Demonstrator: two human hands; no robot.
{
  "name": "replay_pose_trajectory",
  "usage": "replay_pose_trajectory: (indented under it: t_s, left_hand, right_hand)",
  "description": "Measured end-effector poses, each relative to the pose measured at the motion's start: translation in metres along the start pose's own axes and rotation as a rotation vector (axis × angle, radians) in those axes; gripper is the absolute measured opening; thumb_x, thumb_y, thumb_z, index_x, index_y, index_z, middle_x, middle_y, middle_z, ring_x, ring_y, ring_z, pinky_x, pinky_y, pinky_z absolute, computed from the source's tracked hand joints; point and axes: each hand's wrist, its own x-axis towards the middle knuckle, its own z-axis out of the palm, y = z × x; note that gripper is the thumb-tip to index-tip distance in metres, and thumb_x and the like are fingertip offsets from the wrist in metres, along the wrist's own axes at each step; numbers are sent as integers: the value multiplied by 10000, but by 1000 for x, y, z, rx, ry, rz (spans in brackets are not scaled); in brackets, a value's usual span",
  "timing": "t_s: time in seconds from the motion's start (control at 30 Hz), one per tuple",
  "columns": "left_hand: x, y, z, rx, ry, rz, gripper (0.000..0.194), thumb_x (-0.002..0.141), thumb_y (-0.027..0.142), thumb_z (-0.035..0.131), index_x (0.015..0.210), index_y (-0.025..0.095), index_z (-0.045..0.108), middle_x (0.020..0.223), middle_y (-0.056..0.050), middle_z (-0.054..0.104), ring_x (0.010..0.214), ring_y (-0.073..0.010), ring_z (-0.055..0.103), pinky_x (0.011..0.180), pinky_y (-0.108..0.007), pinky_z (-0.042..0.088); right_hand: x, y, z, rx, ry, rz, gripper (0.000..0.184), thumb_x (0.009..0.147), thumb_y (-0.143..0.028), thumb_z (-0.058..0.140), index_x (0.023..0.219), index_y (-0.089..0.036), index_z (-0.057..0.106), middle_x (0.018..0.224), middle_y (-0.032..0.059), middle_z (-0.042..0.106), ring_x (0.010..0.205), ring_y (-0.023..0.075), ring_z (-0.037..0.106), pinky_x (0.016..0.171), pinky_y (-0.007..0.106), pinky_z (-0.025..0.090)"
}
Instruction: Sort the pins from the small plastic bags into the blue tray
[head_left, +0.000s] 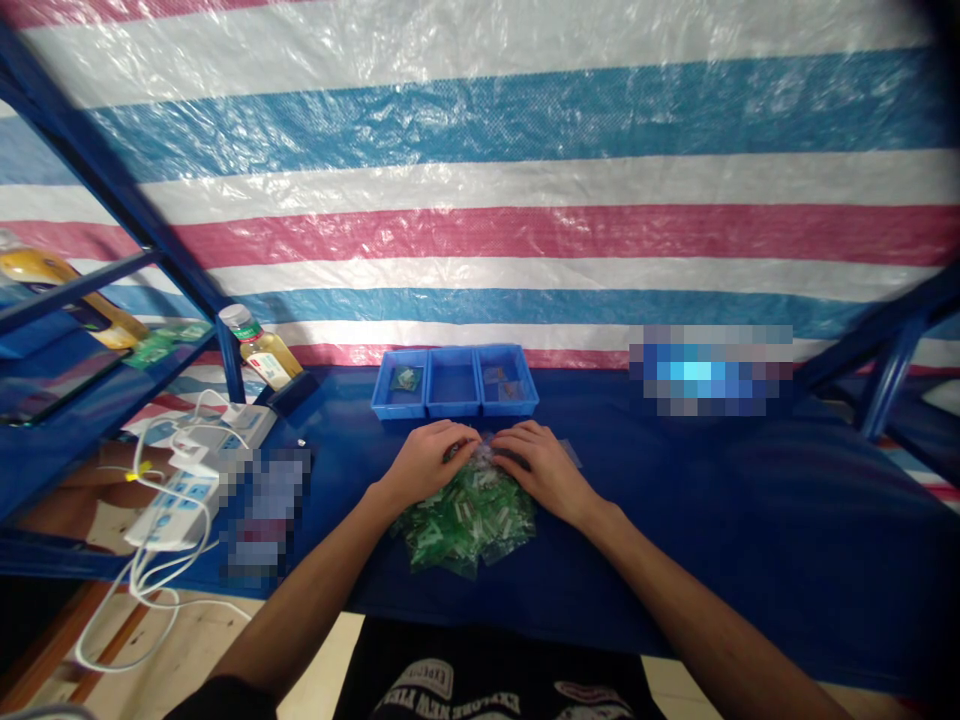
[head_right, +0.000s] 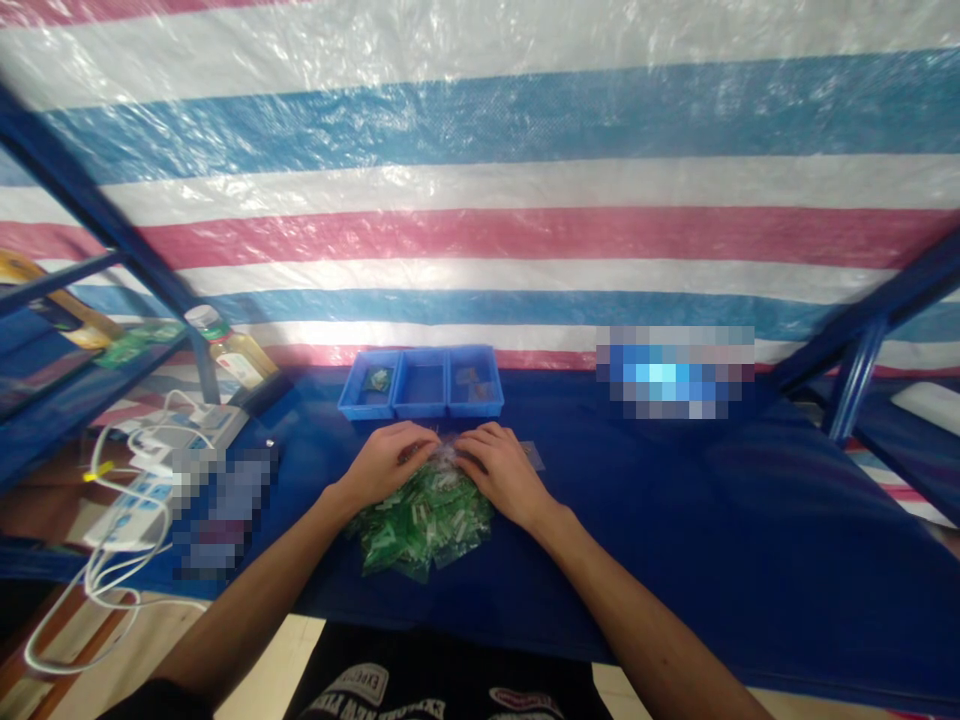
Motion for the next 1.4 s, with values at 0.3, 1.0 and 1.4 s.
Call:
replay_pose_trajectory:
  t_s: [0.3,1.0,1.4]
  left_hand:
    - [1,2,-2,-7,-7,6,187,1027,283,540,1061,198,704,984,-43,738,819,-152,660,782,-270,529]
    - [1,3,-2,-11,-33,19,218,1038,294,513,1140,201,681,1015,-54,719,814,-153,641,786,-274,528]
    - [0,5,0,-96,-44,144,238,1047,310,504,1072,178,700,1040,-100,714,1015,-217,637,924,-353,518]
  right_hand:
    - [1,-3,1,-38,61,32,203,1028,-211,555,1124,-256,728,1147,61,757,1042,257,633,939,455,427]
    - [3,-2,-3,-38,209,17,214,1025,-225,551,1083,-281,750,1143,51,763,1078,276,626,966,495,425]
    - [-4,-23,-2,201,233,-153,248,1030,-210,523,1179,-273,712,1052,68,768,924,239,697,848,436,576]
